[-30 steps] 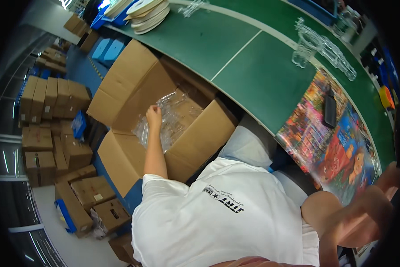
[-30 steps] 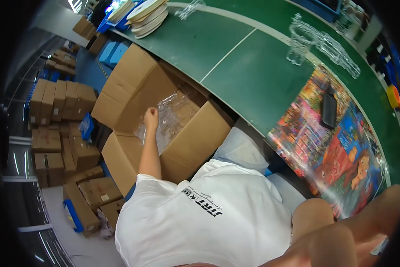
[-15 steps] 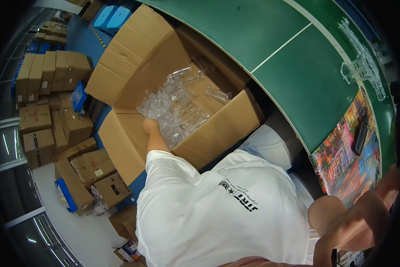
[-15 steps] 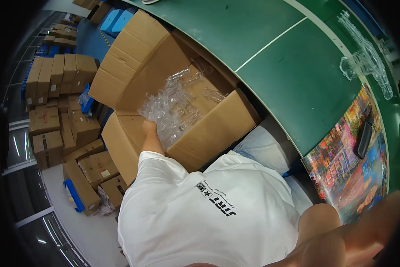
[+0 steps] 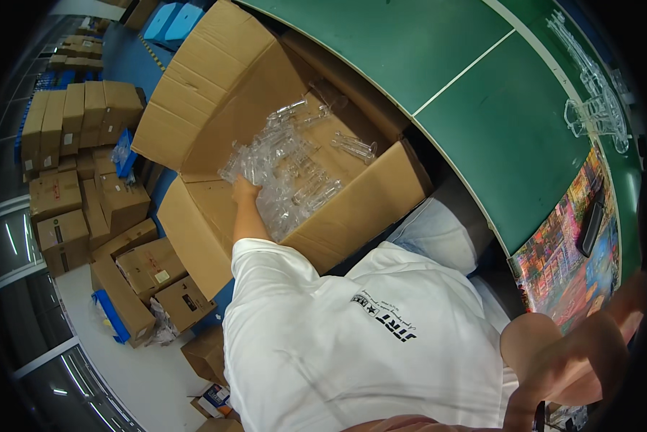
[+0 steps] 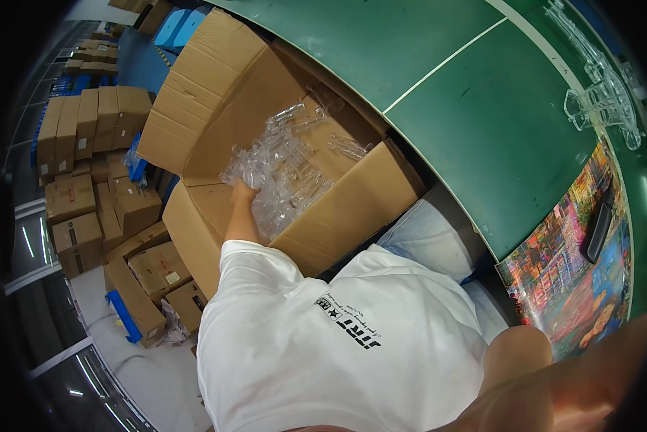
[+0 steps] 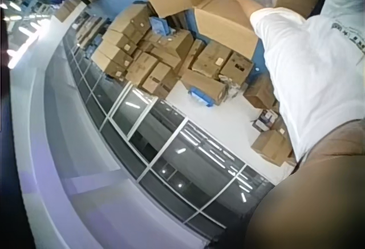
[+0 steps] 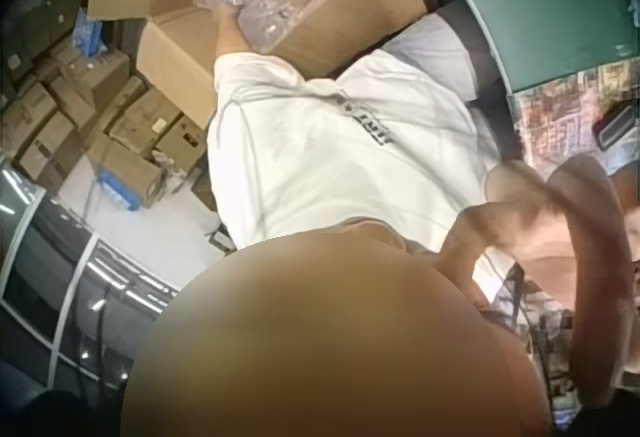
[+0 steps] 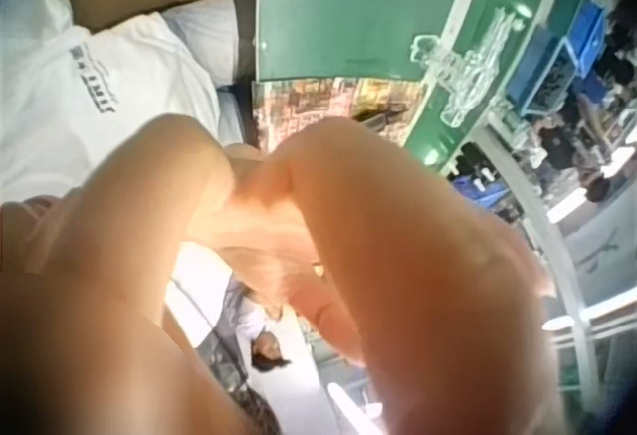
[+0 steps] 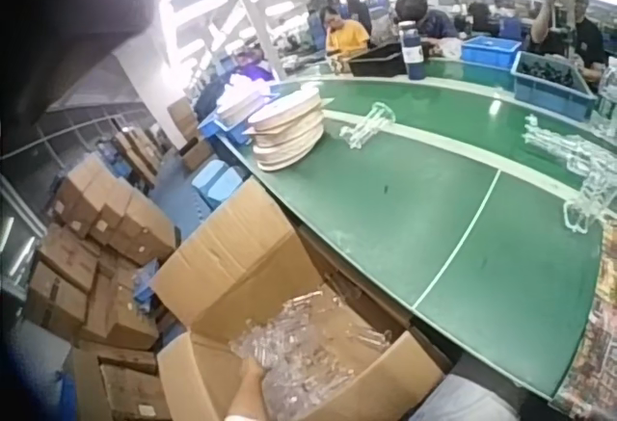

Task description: Cleaning plastic mugs with a liquid solution and a cloth, then placing them into plastic bags and a cardboard box.

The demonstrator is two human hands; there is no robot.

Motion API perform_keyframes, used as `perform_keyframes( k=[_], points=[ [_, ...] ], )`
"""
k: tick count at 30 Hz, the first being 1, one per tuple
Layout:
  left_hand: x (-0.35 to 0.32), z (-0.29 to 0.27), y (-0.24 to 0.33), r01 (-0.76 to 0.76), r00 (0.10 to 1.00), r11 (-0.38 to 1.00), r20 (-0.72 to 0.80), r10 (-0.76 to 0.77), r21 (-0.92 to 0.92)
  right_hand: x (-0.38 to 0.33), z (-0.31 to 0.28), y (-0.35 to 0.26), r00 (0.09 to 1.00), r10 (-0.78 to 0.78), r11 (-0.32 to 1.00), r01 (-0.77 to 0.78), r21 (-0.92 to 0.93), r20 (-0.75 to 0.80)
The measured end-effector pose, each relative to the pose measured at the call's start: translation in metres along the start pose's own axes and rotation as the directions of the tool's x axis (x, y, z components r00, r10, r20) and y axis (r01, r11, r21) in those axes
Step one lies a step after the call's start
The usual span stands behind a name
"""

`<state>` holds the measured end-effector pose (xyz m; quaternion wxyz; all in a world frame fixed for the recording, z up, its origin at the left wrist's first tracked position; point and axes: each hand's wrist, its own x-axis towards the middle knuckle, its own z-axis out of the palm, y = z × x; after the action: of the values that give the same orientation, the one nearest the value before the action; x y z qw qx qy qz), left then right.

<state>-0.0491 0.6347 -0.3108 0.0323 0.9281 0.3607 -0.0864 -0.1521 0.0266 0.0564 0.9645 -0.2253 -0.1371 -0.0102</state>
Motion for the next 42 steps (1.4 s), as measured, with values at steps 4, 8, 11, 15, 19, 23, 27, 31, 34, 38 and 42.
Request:
perform_keyframes(
  k=[4,8,11,15,19,23,27,31,34,38,42],
  points=[
    [0.006,0.008,0.027,-0.237,0.971,0.949,-0.095,0.221,-0.206,0.028,0.020,0.029,1.000,-0.031,1.000,0.031,0.001,0.006],
    [-0.009,0.035,0.070,-0.392,0.807,0.725,0.166,0.567,-0.566,0.033,0.024,0.025,0.998,-0.059,0.998,0.059,-0.012,0.019],
    [-0.008,0.063,0.091,-0.447,0.780,0.772,0.226,0.584,-0.452,0.042,0.034,0.035,0.997,-0.074,0.997,0.074,-0.007,0.034],
    [-0.005,0.071,0.119,-0.313,0.858,0.836,0.243,0.452,-0.450,0.024,0.010,0.025,0.979,-0.144,0.989,0.137,-0.055,-0.143],
    [0.012,0.067,0.122,-0.178,0.939,0.775,0.130,0.317,-0.606,0.001,-0.013,0.006,0.948,-0.204,0.979,0.193,-0.069,-0.246],
    [-0.004,-0.017,0.134,-0.321,0.878,0.347,-0.139,0.458,-0.881,-0.026,-0.033,-0.010,0.858,-0.326,0.945,0.281,-0.168,-0.396],
    [-0.079,-0.229,0.167,-0.539,0.777,0.405,-0.252,0.577,-0.738,-0.043,-0.049,-0.015,0.847,-0.374,0.927,0.324,-0.190,-0.379],
    [-0.104,-0.333,0.258,-0.896,0.401,0.307,-0.286,0.870,-0.320,-0.043,-0.055,-0.013,0.878,-0.380,0.918,0.320,-0.233,-0.292],
    [-0.080,-0.338,0.370,-0.986,0.151,0.142,-0.107,0.983,-0.084,-0.045,-0.055,-0.015,0.864,-0.408,0.906,0.343,-0.248,-0.295],
    [-0.025,-0.333,0.495,-0.948,0.230,0.117,0.382,0.895,0.296,-0.056,-0.057,-0.018,0.859,-0.418,0.906,0.368,-0.212,-0.296],
    [-0.082,-0.337,0.540,-0.924,0.197,0.101,0.233,0.952,0.369,-0.075,-0.058,-0.023,0.753,-0.527,0.848,0.437,-0.299,-0.394]
  ],
)
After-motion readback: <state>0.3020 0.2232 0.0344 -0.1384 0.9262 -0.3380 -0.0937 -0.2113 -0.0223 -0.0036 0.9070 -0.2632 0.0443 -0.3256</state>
